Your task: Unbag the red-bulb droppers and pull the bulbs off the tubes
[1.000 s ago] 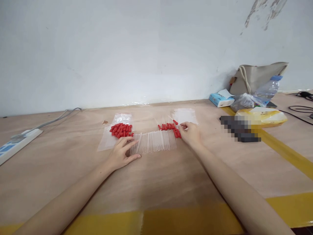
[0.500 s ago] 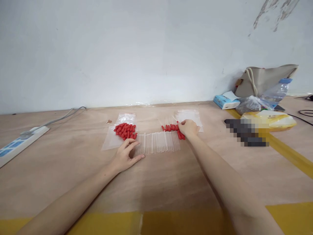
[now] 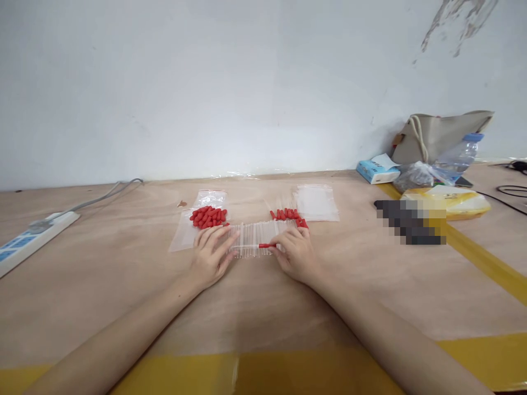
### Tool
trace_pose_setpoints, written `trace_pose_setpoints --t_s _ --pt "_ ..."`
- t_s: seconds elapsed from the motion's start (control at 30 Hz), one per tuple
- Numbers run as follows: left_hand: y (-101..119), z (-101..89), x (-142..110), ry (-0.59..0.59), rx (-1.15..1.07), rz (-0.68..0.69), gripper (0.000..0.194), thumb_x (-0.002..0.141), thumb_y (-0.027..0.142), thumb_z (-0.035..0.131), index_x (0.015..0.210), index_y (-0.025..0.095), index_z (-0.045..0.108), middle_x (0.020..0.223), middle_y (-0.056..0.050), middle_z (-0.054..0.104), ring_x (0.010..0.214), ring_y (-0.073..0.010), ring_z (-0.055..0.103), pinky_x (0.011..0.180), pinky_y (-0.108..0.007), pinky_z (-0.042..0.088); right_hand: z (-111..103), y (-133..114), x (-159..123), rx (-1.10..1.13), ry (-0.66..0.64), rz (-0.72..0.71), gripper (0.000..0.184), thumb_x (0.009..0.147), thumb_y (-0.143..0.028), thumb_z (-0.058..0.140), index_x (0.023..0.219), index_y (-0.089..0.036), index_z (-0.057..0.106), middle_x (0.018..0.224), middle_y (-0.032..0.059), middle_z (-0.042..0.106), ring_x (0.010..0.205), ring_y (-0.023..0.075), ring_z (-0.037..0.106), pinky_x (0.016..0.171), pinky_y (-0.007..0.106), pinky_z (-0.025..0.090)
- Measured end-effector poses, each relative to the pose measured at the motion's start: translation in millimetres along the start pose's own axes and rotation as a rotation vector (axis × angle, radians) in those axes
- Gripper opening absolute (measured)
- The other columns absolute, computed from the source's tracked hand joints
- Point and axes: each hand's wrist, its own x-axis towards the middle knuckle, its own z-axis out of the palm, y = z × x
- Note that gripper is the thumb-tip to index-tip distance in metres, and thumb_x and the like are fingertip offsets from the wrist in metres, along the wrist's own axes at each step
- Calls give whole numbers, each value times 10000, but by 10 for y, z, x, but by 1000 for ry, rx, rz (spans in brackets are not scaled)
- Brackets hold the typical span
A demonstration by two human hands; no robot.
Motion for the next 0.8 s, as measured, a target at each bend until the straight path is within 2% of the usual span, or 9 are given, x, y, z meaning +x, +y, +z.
trace_pose_setpoints --t_s 0.1,0.23,0.33,0.53,0.8 --pt "47 38 -3 -48 -33 60 255 808 241 548 1058 268 588 949 -31 640 935 -193 530 942 -448 296 57 -90 -59 -6 4 -48 88 822 -243 501 808 -208 580 742 7 634 745 146 525 760 323 293" --pt "88 81 -2 -79 -54 71 158 826 235 524 952 249 619 737 3 637 741 -142 535 880 -407 320 82 -134 -26 -48 10 -71 94 818 -269 518 820 -209 590 780 12 643 762 146 529 748 317 289" --pt "104 68 13 -71 -55 90 132 831 224 514 905 236 623 696 9 623 701 -131 528 866 -397 321 105 -154 -10 -93 27 -133 132 801 -333 557 857 -231 620 798 8 647 770 143 525 762 321 279" --pt "110 2 15 -88 -61 131 118 820 194 514 861 226 620 646 20 602 672 -130 512 845 -397 315 115 -161 -37 -150 35 -223 146 810 -323 555 742 -234 648 581 -19 565 651 115 460 774 326 261" --pt "111 -3 -9 -111 -91 149 126 816 173 506 841 226 617 622 24 595 669 -129 496 826 -381 313 48 -184 -39 -145 -14 -270 197 831 -291 518 678 -222 621 569 -27 557 671 115 461 853 363 227"
